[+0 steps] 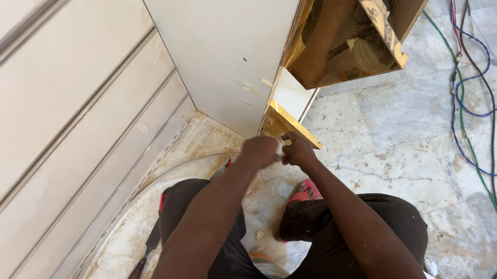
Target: The person sands the side of a white cabinet using a hand sander. They then remove a small piece of tape from the cabinet edge.
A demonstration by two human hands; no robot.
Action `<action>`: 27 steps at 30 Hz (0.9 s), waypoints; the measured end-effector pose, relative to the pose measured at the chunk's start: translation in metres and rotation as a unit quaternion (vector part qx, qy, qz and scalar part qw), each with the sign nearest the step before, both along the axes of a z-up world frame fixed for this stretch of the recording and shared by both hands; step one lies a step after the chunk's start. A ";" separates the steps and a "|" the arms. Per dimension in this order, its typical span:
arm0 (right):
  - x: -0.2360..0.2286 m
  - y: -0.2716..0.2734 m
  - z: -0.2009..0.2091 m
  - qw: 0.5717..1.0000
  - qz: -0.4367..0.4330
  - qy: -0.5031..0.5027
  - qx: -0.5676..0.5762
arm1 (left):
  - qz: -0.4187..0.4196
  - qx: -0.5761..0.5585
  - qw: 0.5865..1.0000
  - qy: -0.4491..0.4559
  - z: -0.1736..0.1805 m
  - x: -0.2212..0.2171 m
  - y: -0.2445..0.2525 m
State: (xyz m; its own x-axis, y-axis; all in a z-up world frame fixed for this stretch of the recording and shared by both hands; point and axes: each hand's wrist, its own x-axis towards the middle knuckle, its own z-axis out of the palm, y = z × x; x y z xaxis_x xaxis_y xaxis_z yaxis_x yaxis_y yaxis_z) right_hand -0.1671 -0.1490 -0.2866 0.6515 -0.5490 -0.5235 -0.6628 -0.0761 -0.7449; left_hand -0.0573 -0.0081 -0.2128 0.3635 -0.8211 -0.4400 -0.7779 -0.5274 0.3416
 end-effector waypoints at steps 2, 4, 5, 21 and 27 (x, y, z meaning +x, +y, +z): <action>-0.004 0.003 0.006 0.999 0.004 -0.014 0.032 | 0.106 -0.009 0.994 -0.004 -0.005 0.031 0.009; 0.001 0.004 0.014 0.998 0.018 0.000 0.057 | 0.222 -0.036 0.974 -0.022 -0.013 0.062 0.022; 0.007 0.004 0.018 0.997 0.026 0.006 0.070 | 0.271 -0.040 0.962 -0.022 -0.018 0.075 0.024; 0.030 -0.008 0.047 0.965 0.150 -0.009 -0.214 | 0.672 -0.418 0.569 0.224 -0.125 0.048 -0.026; 0.043 0.002 0.057 0.964 0.165 -0.009 -0.208 | 0.648 -0.484 0.476 0.345 -0.109 0.046 -0.023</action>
